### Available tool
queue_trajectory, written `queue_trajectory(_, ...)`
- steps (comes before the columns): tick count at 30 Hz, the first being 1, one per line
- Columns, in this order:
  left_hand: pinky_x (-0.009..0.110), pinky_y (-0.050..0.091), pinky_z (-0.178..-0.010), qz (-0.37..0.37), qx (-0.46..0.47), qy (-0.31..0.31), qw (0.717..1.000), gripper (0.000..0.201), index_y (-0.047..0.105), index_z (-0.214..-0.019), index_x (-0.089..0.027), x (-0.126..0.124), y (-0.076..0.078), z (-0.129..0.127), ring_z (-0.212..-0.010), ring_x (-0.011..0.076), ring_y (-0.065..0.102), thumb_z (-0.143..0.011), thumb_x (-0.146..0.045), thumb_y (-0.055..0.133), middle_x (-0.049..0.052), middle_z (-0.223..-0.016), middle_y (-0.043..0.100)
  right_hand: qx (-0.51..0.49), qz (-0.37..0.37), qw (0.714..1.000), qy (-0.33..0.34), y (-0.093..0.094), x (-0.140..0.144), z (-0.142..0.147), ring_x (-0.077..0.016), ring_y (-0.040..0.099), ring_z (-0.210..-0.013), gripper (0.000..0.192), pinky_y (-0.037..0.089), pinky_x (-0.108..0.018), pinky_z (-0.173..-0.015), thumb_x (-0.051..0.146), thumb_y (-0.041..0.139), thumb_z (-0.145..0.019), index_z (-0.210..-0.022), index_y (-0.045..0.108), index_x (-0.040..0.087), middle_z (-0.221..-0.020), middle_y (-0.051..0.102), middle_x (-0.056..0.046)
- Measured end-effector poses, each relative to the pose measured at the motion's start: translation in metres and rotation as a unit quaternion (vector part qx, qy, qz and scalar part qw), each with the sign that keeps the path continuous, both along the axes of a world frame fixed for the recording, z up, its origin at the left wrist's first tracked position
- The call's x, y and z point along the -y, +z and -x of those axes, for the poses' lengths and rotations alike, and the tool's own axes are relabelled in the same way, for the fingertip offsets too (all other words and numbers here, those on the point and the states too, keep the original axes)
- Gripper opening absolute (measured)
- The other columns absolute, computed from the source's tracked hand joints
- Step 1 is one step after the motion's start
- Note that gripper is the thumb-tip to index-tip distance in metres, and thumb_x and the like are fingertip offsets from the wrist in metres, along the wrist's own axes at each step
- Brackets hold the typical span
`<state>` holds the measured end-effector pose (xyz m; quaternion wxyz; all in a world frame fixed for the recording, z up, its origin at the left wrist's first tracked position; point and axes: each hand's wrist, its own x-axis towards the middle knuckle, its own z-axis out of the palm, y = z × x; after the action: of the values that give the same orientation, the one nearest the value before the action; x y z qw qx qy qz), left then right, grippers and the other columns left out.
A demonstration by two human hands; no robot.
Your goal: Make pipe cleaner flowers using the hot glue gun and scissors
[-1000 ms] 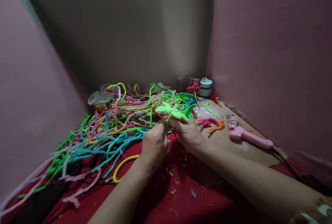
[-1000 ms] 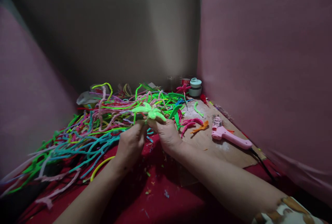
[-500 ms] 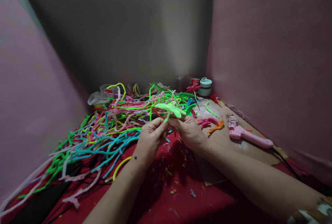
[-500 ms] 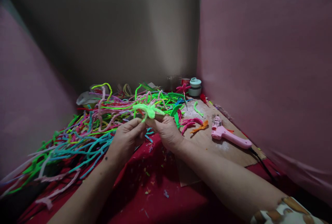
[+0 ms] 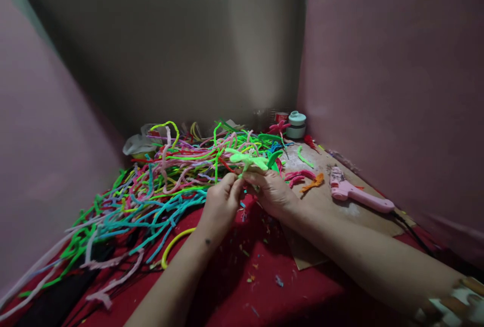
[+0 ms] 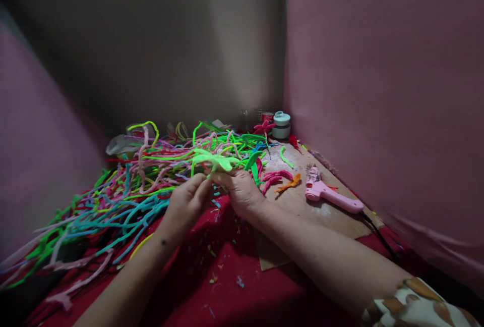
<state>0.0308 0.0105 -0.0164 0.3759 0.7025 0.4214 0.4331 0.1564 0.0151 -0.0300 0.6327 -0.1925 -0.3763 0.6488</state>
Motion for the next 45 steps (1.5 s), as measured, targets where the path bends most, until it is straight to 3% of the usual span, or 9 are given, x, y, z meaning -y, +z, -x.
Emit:
queue_trajectory(3,0.023,0.033,-0.057,-0.181,-0.128,0.086,0.971,0.009,0.051,-0.07,-0.02,0.002,-0.008,-0.003,-0.058,0.0124,0.044,-0.079,-0.021,0.053,-0.001,-0.064,0.048,0.014,-0.001,0.999,-0.038,-0.004,0.0,0.002,-0.0109,0.051,-0.064,0.009,0.039,-0.024,-0.064,0.022,0.075,-0.062,-0.07,0.071,0.018,-0.067,0.063,0.002)
queue_trajectory(6,0.023,0.032,-0.058,-0.2,-0.162,0.092,0.962,0.011,0.052,-0.07,-0.021,0.003,-0.01,-0.002,-0.055,0.0125,0.043,-0.08,-0.017,0.048,-0.002,-0.061,0.047,0.037,-0.015,0.998,-0.053,-0.006,0.0,0.002,-0.0114,0.05,-0.063,0.009,0.039,-0.026,-0.065,0.024,0.073,-0.066,-0.072,0.072,0.019,-0.066,0.062,0.003)
queue_trajectory(14,0.019,0.026,-0.043,0.041,0.065,0.048,0.996,0.015,0.052,-0.064,-0.019,0.001,0.0,-0.002,-0.042,0.0061,0.031,-0.077,-0.027,0.056,-0.007,-0.048,0.039,0.121,-0.07,0.988,-0.064,0.001,0.004,-0.002,-0.0136,0.052,-0.074,0.013,0.042,-0.028,-0.072,0.024,0.075,-0.064,-0.076,0.072,0.02,-0.074,0.062,0.001)
queue_trajectory(20,0.016,0.022,-0.036,0.187,0.189,-0.039,0.963,0.03,0.047,-0.058,-0.016,0.005,0.011,-0.003,-0.034,0.0022,0.031,-0.073,-0.034,0.066,-0.007,-0.045,0.041,0.061,-0.03,0.997,-0.04,-0.002,0.003,0.0,-0.0062,0.04,-0.053,0.015,0.036,-0.021,-0.051,0.029,0.073,-0.067,-0.075,0.07,0.017,-0.062,0.052,0.004)
queue_trajectory(32,0.011,0.021,-0.028,0.326,0.294,-0.188,0.879,0.022,0.056,-0.074,-0.013,-0.004,0.002,0.005,-0.031,-0.0008,0.015,-0.076,-0.033,0.065,-0.01,-0.045,0.036,0.008,0.032,0.999,0.019,-0.001,0.002,0.003,-0.0066,0.042,-0.051,0.018,0.033,-0.02,-0.048,0.03,0.077,-0.061,-0.067,0.066,0.016,-0.054,0.053,0.005)
queue_trajectory(35,0.012,0.022,-0.029,0.315,0.28,-0.183,0.888,0.023,0.056,-0.075,-0.014,-0.002,0.005,0.003,-0.031,-0.0004,0.016,-0.076,-0.035,0.064,-0.01,-0.044,0.037,0.019,0.019,1.0,-0.005,0.0,0.002,0.003,-0.0055,0.039,-0.048,0.021,0.029,-0.019,-0.045,0.029,0.077,-0.063,-0.057,0.061,0.016,-0.051,0.05,0.005)
queue_trajectory(38,0.014,0.025,-0.032,0.267,0.228,-0.149,0.924,0.023,0.055,-0.076,-0.015,0.001,0.008,0.0,-0.032,0.0012,0.025,-0.077,-0.037,0.063,-0.008,-0.048,0.042,0.014,0.018,0.999,-0.024,-0.001,0.002,0.003,-0.0061,0.04,-0.047,0.016,0.029,-0.02,-0.044,0.029,0.077,-0.062,-0.065,0.066,0.017,-0.053,0.052,0.005)
queue_trajectory(42,0.016,0.03,-0.036,0.129,0.101,-0.052,0.985,0.026,0.05,-0.066,-0.016,0.002,0.008,-0.004,-0.036,0.0044,0.04,-0.079,-0.037,0.06,-0.005,-0.049,0.048,0.017,-0.015,0.999,-0.042,-0.004,0.0,0.004,-0.0106,0.049,-0.058,0.014,0.037,-0.022,-0.051,0.03,0.076,-0.063,-0.071,0.07,0.02,-0.063,0.059,0.002)
queue_trajectory(45,0.018,0.031,-0.039,0.041,0.071,0.001,0.997,0.026,0.047,-0.061,-0.017,0.004,0.006,-0.005,-0.038,0.0049,0.039,-0.079,-0.031,0.058,-0.006,-0.048,0.047,0.056,-0.05,0.994,-0.078,-0.004,0.001,0.003,-0.0122,0.051,-0.065,0.011,0.04,-0.025,-0.058,0.03,0.073,-0.068,-0.073,0.071,0.02,-0.07,0.062,0.001)
